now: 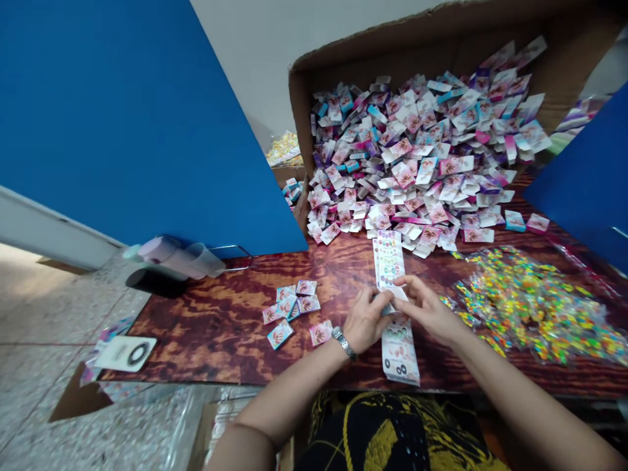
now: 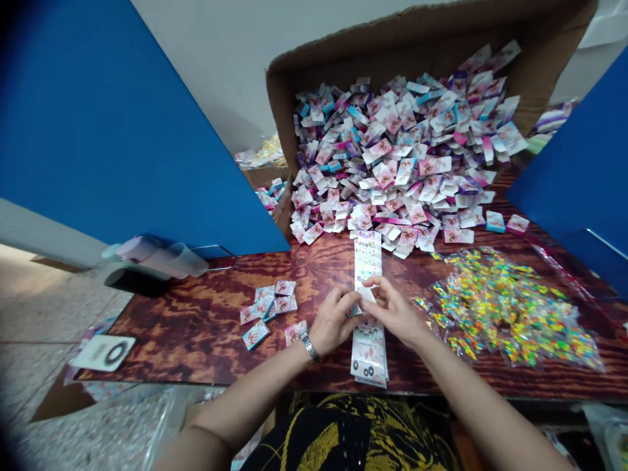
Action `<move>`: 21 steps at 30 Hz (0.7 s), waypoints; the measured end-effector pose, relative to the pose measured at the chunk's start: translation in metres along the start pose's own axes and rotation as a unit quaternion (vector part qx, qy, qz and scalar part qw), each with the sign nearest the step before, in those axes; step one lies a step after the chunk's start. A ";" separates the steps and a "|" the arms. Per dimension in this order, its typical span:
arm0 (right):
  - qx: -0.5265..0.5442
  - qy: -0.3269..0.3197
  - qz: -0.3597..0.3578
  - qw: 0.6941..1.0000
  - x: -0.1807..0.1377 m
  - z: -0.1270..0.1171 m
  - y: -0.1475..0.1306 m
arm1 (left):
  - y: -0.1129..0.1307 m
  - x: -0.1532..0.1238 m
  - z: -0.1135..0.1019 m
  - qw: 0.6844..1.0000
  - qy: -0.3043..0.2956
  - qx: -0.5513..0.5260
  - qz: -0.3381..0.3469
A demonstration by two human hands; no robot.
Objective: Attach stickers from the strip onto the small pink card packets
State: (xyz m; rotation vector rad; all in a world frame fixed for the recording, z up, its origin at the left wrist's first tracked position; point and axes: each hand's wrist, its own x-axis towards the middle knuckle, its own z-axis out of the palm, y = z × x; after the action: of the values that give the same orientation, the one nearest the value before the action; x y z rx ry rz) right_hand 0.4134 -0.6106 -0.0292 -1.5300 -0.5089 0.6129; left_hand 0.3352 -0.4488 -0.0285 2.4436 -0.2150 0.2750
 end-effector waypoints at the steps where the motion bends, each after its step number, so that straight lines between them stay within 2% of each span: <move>1: 0.000 0.005 -0.017 1.000 -0.003 -0.001 0.000 | 0.000 0.001 -0.001 1.000 0.010 -0.009 -0.011; 2: -0.025 0.018 -0.042 0.999 -0.006 -0.001 0.000 | -0.001 0.001 -0.002 1.000 0.016 -0.017 -0.020; 4: -0.140 0.063 -0.114 0.982 -0.014 -0.001 -0.001 | -0.001 0.002 -0.003 0.999 0.020 -0.028 -0.026; 6: -0.269 0.100 -0.183 0.940 -0.019 0.001 -0.001 | 0.000 0.002 -0.003 0.999 0.022 -0.030 -0.021; 8: -0.333 0.111 -0.214 0.912 -0.022 0.004 0.002 | 0.001 0.001 -0.001 0.999 0.026 -0.023 -0.014; 9: -0.336 0.110 -0.212 0.911 -0.023 0.006 0.004 | 0.002 0.000 0.000 0.999 0.028 -0.017 -0.011; 11: -0.303 0.109 -0.181 0.929 -0.021 0.010 0.008 | 0.003 -0.001 0.002 1.000 0.028 0.000 -0.003; 14: -0.164 0.123 -0.115 0.972 -0.018 0.013 0.014 | 0.004 -0.001 0.002 0.999 0.026 0.024 0.012; 16: -0.102 0.122 -0.085 0.984 -0.017 0.014 0.015 | 0.005 -0.002 0.001 0.999 0.025 0.040 0.024; 18: -0.135 0.116 -0.083 0.980 -0.018 0.015 0.013 | 0.004 -0.002 0.001 0.998 0.022 0.055 0.034; 21: -0.255 0.121 -0.127 0.951 -0.022 0.014 0.005 | 0.004 -0.003 0.002 0.997 0.016 0.061 0.041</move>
State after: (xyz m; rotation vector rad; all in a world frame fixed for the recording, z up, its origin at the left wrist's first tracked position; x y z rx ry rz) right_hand 0.3874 -0.6140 -0.0332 -1.9530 -0.6962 0.0854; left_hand 0.3314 -0.4525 -0.0287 2.5535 -0.2925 0.3722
